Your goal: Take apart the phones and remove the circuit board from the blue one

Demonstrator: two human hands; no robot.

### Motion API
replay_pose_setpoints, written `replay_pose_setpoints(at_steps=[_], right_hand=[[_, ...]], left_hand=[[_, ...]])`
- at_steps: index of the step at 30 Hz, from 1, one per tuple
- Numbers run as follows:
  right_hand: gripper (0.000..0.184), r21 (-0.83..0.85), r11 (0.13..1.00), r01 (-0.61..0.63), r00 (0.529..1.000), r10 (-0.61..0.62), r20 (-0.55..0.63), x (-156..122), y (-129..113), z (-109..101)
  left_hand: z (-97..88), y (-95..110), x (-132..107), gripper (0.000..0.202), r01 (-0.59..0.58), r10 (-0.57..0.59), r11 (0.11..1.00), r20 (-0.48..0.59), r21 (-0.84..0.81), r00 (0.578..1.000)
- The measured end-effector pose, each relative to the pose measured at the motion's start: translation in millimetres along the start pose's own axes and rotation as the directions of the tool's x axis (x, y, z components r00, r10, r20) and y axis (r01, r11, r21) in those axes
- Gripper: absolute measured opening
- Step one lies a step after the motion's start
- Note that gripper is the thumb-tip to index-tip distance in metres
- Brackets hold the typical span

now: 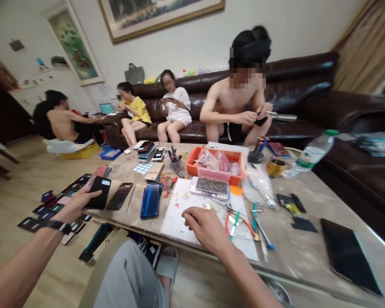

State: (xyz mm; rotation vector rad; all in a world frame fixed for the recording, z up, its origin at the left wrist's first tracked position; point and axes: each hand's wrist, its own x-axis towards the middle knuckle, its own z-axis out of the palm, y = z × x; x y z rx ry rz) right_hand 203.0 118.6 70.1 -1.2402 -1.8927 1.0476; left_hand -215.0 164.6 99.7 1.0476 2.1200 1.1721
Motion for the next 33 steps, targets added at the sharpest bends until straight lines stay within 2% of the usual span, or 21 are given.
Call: replay_pose_setpoints(at_steps=[2, 3, 5, 7, 10, 11, 13, 15, 18, 22, 25, 27, 30, 33], right_hand=[[0.029, 0.061, 0.997, -0.043, 0.999, 0.043, -0.004, 0, 2, 1], [0.03, 0.097, 0.993, -0.061, 0.998, 0.061, -0.002, 1, 3, 2], [0.033, 0.167, 0.983, -0.081, 0.997, 0.083, -0.003, 1, 4, 3], [0.039, 0.204, 0.976, -0.076, 0.996, 0.085, -0.033, 1, 3, 1], [0.038, 0.155, 0.985, -0.075, 0.983, 0.099, -0.153, -3, 0, -6], [0.036, 0.115, 0.989, -0.089, 0.972, 0.111, -0.209, -5, 0, -8], [0.037, 0.026, 0.991, -0.129, 0.942, 0.13, -0.31, -10, 2, -10], [0.046, -0.098, 0.981, -0.168, 0.924, 0.122, -0.361, -14, 5, -10], [0.056, -0.219, 0.96, -0.175, 0.94, 0.097, -0.327, -22, 10, -11], [0.048, -0.063, 0.99, -0.127, 0.958, 0.105, -0.268, -28, 15, -25], [0.038, 0.005, 0.989, -0.149, 0.942, 0.143, -0.305, -29, 19, -31], [0.041, -0.004, 0.984, -0.177, 0.92, 0.164, -0.357, -28, 22, -29], [0.049, -0.032, 0.978, -0.208, 0.88, 0.172, -0.443, -26, 28, -21], [0.052, -0.015, 0.97, -0.244, 0.852, 0.207, -0.481, -25, 32, -19]], left_hand=[[22.9, 16, -23, 0.033, 0.044, -0.017, 0.985, 0.159, -0.169, 0.987], [40.8, 23, -37, 0.032, 0.059, 0.004, 0.966, 0.241, -0.253, 0.97], [87.4, 35, -69, 0.042, 0.101, 0.073, 0.911, 0.397, -0.401, 0.915], [140.5, 46, -104, 0.056, 0.155, 0.153, 0.849, 0.517, -0.505, 0.842], [207.8, 60, -150, 0.062, 0.229, 0.255, 0.769, 0.616, -0.596, 0.745], [223.2, 63, -162, 0.059, 0.252, 0.279, 0.747, 0.634, -0.615, 0.721], [242.8, 67, -180, 0.051, 0.29, 0.309, 0.707, 0.651, -0.645, 0.694], [251.0, 68, -191, 0.052, 0.345, 0.318, 0.668, 0.672, -0.66, 0.669], [252.4, 68, -197, 0.053, 0.456, 0.296, 0.623, 0.731, -0.635, 0.614], [249.4, 72, -195, 0.046, 0.586, 0.236, 0.593, 0.815, -0.552, 0.529], [249.1, 76, -192, 0.039, 0.689, 0.189, 0.511, 0.849, -0.514, 0.494], [250.9, 79, -192, 0.038, 0.738, 0.171, 0.462, 0.866, -0.492, 0.47], [255.8, 82, -194, 0.05, 0.771, 0.167, 0.465, 0.898, -0.436, 0.408], [261.2, 84, -196, 0.064, 0.76, 0.203, 0.481, 0.899, -0.437, 0.388]])
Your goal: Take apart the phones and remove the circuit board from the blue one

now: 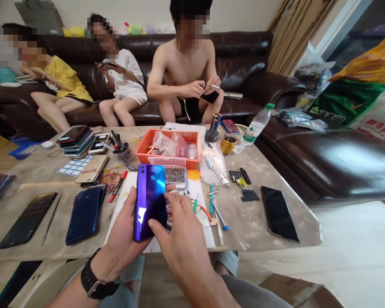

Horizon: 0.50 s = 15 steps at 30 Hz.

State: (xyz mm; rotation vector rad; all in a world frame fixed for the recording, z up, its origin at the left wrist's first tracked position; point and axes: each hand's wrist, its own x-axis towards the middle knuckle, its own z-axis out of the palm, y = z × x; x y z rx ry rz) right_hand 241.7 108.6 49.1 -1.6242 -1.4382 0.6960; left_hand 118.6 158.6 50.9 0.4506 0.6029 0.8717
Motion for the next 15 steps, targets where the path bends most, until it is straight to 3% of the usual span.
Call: replay_pose_setpoints(at_steps=[9, 15], right_hand=[[0.041, 0.05, 0.974, -0.223, 0.972, 0.218, 0.088, 5, -2, -13], [0.034, 0.223, 0.93, -0.293, 0.954, 0.268, 0.136, 6, 4, -15]], left_hand=[[2.4, -9, 8, 0.082, -0.066, 0.071, 0.988, -0.031, 0.136, 0.997], [2.6, -12, 7, 0.073, -0.06, 0.067, 0.988, -0.046, 0.145, 0.997]])
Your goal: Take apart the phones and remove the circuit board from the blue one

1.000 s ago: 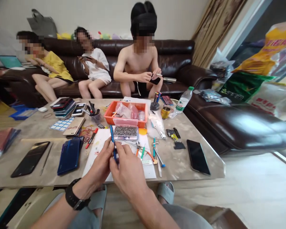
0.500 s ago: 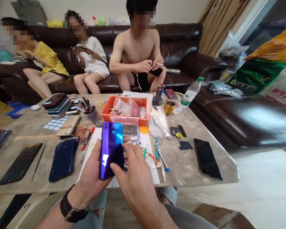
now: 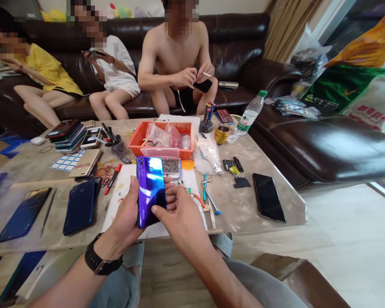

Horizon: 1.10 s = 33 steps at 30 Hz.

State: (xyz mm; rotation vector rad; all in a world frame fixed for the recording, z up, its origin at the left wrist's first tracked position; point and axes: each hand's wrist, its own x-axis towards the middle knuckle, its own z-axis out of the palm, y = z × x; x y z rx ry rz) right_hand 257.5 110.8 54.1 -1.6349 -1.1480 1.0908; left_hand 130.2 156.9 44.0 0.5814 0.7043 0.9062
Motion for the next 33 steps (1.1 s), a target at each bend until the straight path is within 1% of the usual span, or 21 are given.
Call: replay_pose_setpoints(at_steps=[4, 7, 10, 14, 16, 22, 28, 31, 33], right_hand=[[0.03, -0.006, 0.999, -0.053, 0.999, 0.053, 0.007, 2, 5, -2], [0.029, -0.009, 0.998, -0.062, 0.998, 0.062, 0.015, 2, 9, 0], [0.032, 0.015, 0.998, -0.063, 0.998, 0.063, 0.023, 2, 11, 4], [0.037, 0.009, 0.997, -0.074, 0.997, 0.074, 0.011, 2, 11, 8], [0.037, 0.026, 0.998, -0.063, 0.998, 0.063, 0.01, 2, 12, 8], [0.04, 0.112, 0.994, -0.015, 0.998, 0.009, 0.056, 5, 19, 7], [0.041, 0.082, 0.996, -0.017, 0.997, 0.01, 0.08, 4, 13, 1], [0.04, 0.098, 0.995, -0.027, 0.995, 0.017, 0.096, 1, 10, -1], [0.038, 0.12, 0.992, -0.033, 0.994, 0.02, 0.107, 1, 8, -2]], left_hand=[[-0.1, -1, -1, 0.071, -0.047, 0.048, 0.998, -0.03, 0.041, 0.998], [-1.2, -1, -2, 0.072, -0.072, 0.075, 0.993, -0.033, 0.09, 0.997], [-2.0, -1, -3, 0.068, -0.089, 0.093, 0.992, -0.04, 0.093, 0.995], [-4.3, 0, -4, 0.067, -0.086, 0.089, 0.993, -0.034, 0.082, 0.995], [-6.3, 0, -4, 0.065, -0.086, 0.089, 0.992, -0.028, 0.094, 0.996], [-10.1, 2, -7, 0.055, -0.117, 0.12, 0.985, -0.017, 0.123, 0.993], [-13.9, 3, -9, 0.051, -0.134, 0.136, 0.983, -0.008, 0.122, 0.991], [-18.1, 3, -8, 0.044, -0.151, 0.157, 0.983, -0.046, 0.108, 0.987], [-19.7, 3, -8, 0.046, -0.137, 0.143, 0.987, -0.072, 0.09, 0.987]])
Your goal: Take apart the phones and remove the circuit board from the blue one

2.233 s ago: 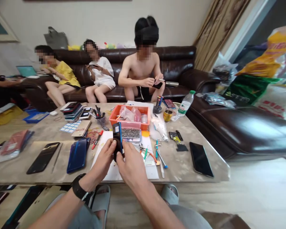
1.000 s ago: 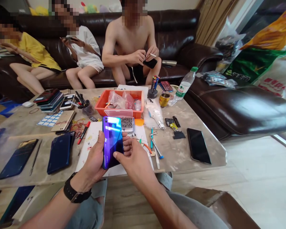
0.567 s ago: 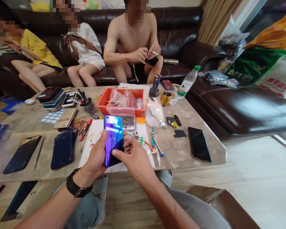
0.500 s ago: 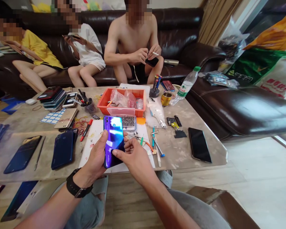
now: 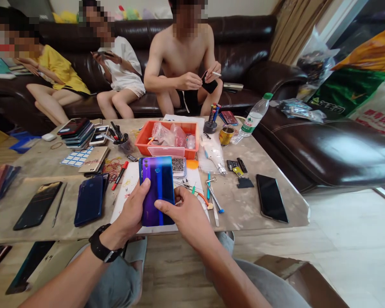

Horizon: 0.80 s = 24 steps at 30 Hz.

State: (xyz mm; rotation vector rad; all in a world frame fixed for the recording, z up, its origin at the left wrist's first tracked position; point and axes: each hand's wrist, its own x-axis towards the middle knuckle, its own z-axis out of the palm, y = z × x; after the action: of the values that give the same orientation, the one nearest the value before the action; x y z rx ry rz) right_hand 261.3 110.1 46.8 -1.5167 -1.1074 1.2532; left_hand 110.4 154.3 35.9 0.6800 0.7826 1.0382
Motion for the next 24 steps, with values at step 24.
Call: replay_pose_setpoints(at_steps=[24], right_hand=[[0.052, 0.609, 0.764, -0.213, 0.976, 0.196, 0.095, 4, -16, -19]], left_hand=[[3.8, 25, -12, 0.039, 0.28, -0.221, 0.943, 0.29, -0.181, 0.931]])
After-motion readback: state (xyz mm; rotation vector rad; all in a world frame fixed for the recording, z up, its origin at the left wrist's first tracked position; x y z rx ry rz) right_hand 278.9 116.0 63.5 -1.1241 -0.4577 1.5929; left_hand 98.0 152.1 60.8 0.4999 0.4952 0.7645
